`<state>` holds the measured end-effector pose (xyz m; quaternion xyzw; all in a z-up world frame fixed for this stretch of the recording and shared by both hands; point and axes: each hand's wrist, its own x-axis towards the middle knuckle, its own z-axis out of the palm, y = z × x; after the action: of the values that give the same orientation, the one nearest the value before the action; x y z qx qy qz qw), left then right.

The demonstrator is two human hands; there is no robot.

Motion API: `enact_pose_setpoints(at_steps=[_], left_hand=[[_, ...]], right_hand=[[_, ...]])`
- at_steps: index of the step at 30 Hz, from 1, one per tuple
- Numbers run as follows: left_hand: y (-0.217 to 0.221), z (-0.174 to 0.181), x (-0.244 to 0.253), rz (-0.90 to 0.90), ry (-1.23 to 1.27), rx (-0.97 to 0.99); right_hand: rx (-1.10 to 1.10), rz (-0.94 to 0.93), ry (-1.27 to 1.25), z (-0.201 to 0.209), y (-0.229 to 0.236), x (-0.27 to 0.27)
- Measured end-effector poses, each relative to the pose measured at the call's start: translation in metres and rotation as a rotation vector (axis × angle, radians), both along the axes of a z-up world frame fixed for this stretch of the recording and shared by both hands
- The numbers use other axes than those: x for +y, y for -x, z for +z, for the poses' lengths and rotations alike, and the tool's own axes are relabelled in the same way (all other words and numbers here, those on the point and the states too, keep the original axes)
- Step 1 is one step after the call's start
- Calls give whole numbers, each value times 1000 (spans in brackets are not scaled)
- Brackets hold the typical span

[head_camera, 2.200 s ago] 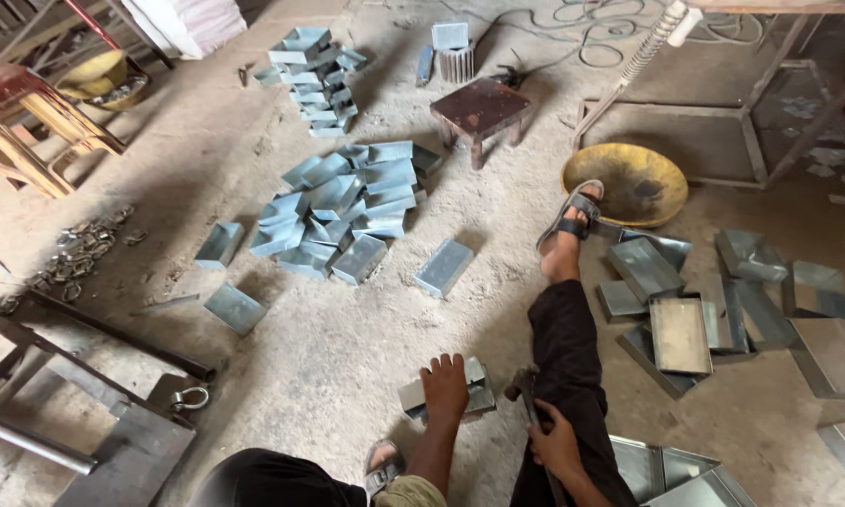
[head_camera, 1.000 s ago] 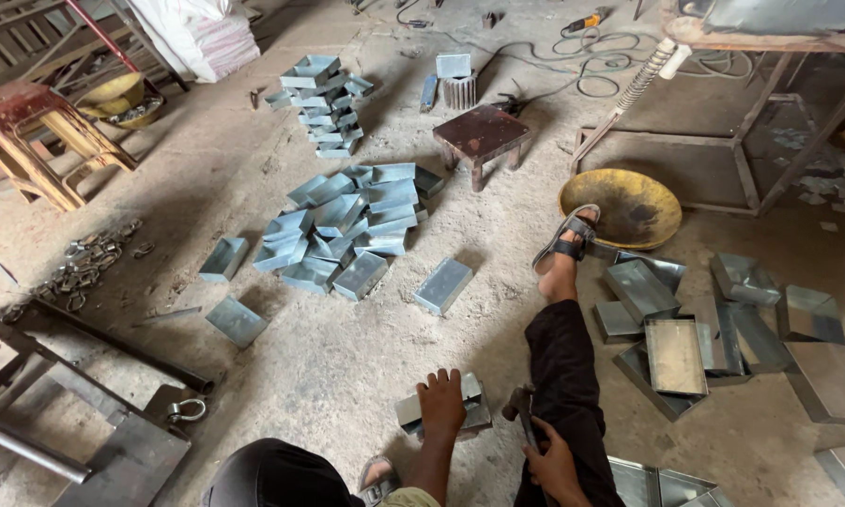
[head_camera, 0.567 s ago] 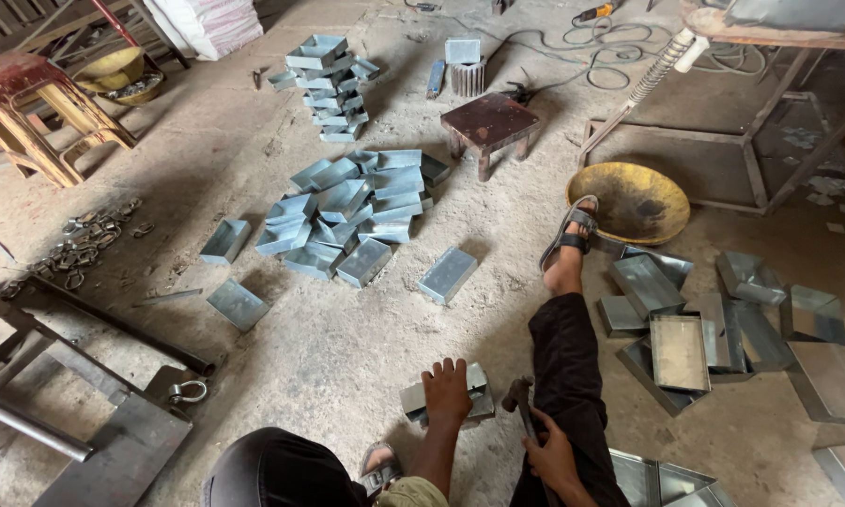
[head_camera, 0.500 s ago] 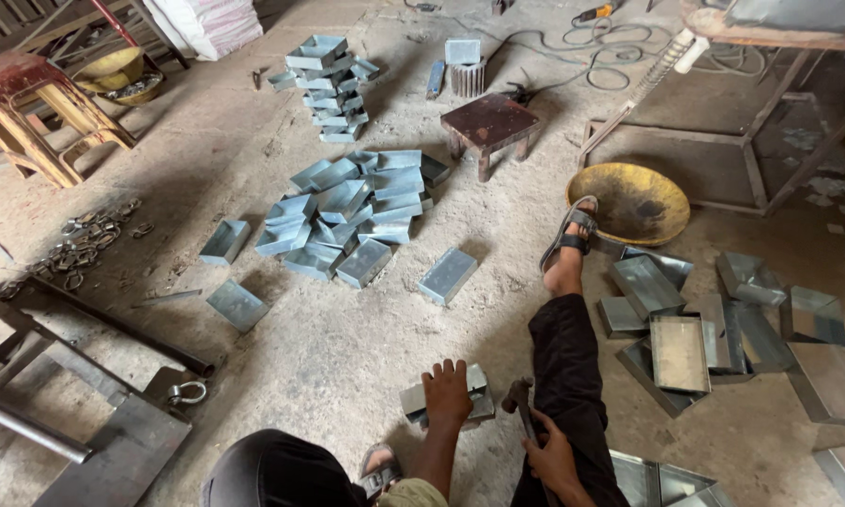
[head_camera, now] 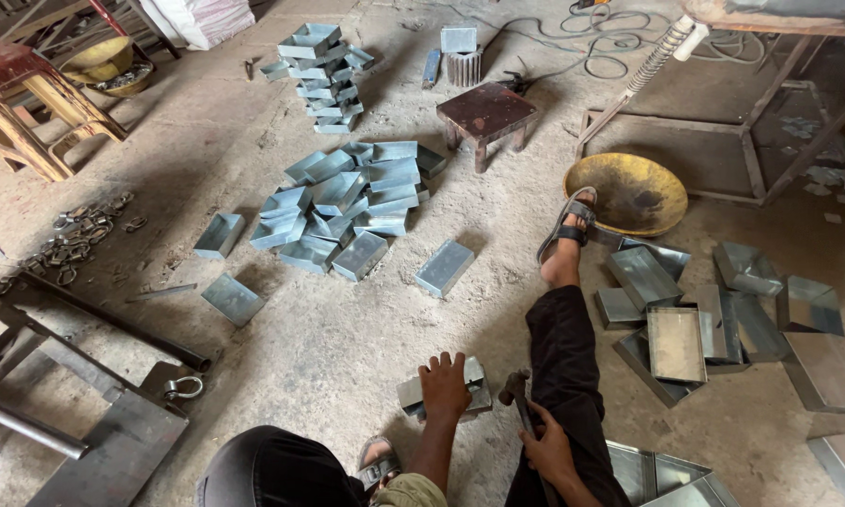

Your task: The person sits on the floor and uses a hammer to strike rectangular metal pieces placed on a metal anvil. They repeatedly pick up metal pieces, position them on the anvil, and strike them with the hammer to shape or flatten them.

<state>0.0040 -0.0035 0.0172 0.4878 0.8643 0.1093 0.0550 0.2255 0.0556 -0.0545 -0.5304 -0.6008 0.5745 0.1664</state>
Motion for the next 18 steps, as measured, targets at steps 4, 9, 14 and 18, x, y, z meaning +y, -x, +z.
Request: enact_pose_setpoints(at_steps=[4, 9, 14, 18], left_hand=[[0, -4, -1, -2, -73, 45], [1, -11, -1, -12, -55, 50], [2, -16, 2, -1, -105, 69], [1, -20, 3, 6, -131, 68]], right_hand=[[39, -15, -26, -1, -1, -2], [-55, 19, -13, 15, 0, -2], [-50, 9, -56, 28, 0, -7], [-14, 10, -74, 22, -2, -8]])
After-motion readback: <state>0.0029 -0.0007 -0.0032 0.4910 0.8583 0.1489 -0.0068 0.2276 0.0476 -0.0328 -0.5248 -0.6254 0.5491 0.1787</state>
